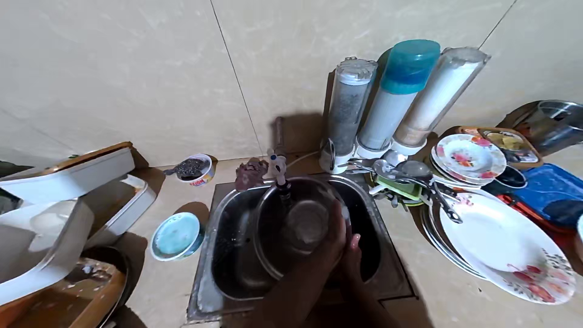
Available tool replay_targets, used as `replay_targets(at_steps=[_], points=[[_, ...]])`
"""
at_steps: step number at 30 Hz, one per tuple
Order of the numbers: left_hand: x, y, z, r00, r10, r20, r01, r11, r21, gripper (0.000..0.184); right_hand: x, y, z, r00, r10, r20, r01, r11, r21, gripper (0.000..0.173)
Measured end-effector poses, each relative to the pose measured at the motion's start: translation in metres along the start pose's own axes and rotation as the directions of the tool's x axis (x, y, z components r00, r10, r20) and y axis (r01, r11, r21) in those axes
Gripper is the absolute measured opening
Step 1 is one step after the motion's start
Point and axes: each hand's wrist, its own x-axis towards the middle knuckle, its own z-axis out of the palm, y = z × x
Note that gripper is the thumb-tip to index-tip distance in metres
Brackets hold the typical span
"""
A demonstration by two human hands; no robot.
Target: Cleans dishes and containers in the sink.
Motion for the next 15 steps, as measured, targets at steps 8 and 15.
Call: replay_targets(at_steps=[8,15], points=[[-0.012,-0.055,-0.217,0.696,-0.569,0.438,-0.462,0.113,0.880,0.053,0.017,0.002,-0.003,0.996,-0.092,0.012,0.093,0.983,-0.159,0.028],[0.039,0.001,-0.239,0.947,-0.034,0.319,-0.319,-0.195,0.927,0.053,0.022,0.010,-0.001,0.989,-0.121,0.088,0.139,0.962,-0.236,0.032]])
